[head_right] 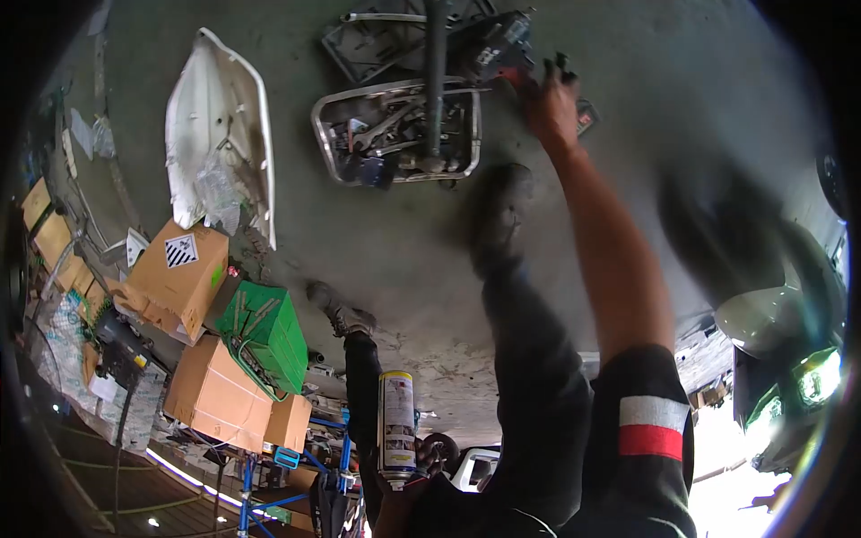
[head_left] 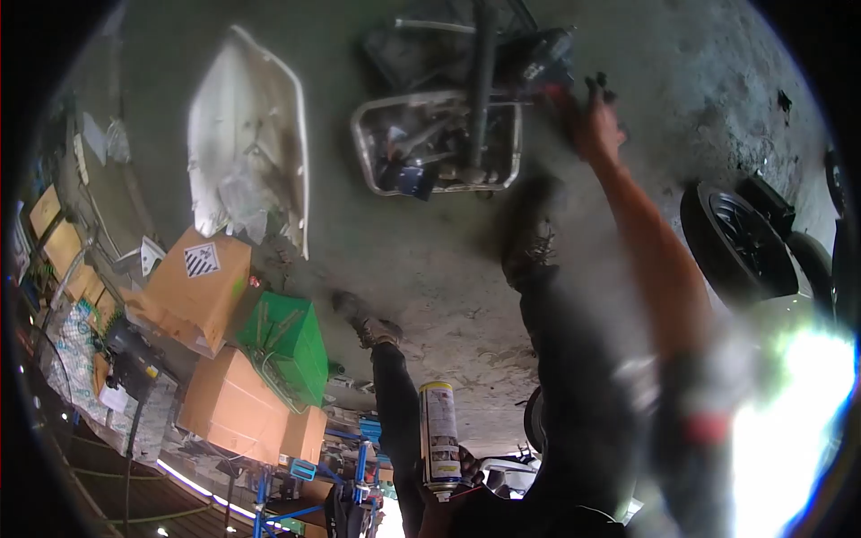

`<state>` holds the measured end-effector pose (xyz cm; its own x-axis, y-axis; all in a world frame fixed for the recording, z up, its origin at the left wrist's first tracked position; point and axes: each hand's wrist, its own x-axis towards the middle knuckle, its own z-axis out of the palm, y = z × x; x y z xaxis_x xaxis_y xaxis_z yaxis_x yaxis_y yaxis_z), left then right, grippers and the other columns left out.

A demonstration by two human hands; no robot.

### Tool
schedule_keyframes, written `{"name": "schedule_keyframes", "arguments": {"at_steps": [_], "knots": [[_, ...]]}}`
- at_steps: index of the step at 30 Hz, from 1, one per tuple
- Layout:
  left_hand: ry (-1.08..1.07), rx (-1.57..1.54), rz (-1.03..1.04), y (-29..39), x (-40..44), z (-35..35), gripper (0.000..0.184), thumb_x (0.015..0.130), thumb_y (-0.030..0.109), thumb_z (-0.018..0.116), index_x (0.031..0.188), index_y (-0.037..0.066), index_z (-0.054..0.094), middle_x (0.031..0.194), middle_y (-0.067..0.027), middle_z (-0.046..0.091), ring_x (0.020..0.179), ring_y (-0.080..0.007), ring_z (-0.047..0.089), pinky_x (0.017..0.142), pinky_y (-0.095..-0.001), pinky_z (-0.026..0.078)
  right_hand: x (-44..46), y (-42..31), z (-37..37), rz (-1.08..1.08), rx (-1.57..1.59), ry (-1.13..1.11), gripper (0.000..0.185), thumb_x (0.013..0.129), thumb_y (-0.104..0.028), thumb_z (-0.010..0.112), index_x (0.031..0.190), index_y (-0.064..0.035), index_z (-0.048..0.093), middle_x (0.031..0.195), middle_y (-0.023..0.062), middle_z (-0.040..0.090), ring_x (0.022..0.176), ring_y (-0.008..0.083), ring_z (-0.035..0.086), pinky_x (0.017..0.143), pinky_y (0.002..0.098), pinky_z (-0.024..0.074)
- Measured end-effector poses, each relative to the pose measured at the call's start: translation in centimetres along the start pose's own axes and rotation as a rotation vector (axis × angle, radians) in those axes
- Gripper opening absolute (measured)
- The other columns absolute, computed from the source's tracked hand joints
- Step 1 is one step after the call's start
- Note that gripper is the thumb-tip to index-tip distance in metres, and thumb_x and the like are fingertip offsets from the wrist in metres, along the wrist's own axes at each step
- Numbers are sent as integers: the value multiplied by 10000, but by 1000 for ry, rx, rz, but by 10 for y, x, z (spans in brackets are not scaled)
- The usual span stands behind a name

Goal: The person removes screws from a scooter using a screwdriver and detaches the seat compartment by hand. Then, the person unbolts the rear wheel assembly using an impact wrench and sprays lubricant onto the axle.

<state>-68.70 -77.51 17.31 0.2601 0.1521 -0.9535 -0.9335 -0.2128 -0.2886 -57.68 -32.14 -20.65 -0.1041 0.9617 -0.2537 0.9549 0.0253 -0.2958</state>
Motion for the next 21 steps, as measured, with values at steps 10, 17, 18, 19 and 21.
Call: {"name": "schedule_keyframes", "arguments": {"at_steps": [10,17,18,19,21], "knots": [[-22,48,29,-33,10,48,791,732,756,539,1042,28,529,889,-72,524,850,-216,484,723,-356,430,42,7,36,265,190,-343,721,750,-440,751,1263,-22,468,1193,289,548,1110,464,557,916,488,489],[-230,60,103,-53,-70,153,798,726,767,532,1024,27,540,883,-72,532,840,-217,491,717,-356,435,-21,32,-107,446,253,-589,673,893,-470,538,1273,84,504,1253,265,571,1176,432,540,1023,465,411],[-280,54,100,-55,-88,173,799,726,769,531,1022,27,542,882,-72,533,838,-217,492,716,-357,436,-38,46,-134,450,297,-593,684,714,-425,703,1213,15,542,1175,262,606,1130,413,572,964,460,474],[-307,62,94,-55,-105,192,800,725,771,530,1019,27,544,881,-72,534,837,-217,493,716,-357,437,-49,54,-176,479,307,-679,633,717,-412,698,1174,7,573,1121,251,631,1093,417,590,926,466,498],[-345,104,98,-55,-137,228,799,726,772,526,1012,27,547,875,-73,538,830,-218,497,710,-357,438,-79,77,-243,387,276,-821,580,714,-395,700,1153,-32,594,1089,232,644,1054,410,607,881,478,511]]}}
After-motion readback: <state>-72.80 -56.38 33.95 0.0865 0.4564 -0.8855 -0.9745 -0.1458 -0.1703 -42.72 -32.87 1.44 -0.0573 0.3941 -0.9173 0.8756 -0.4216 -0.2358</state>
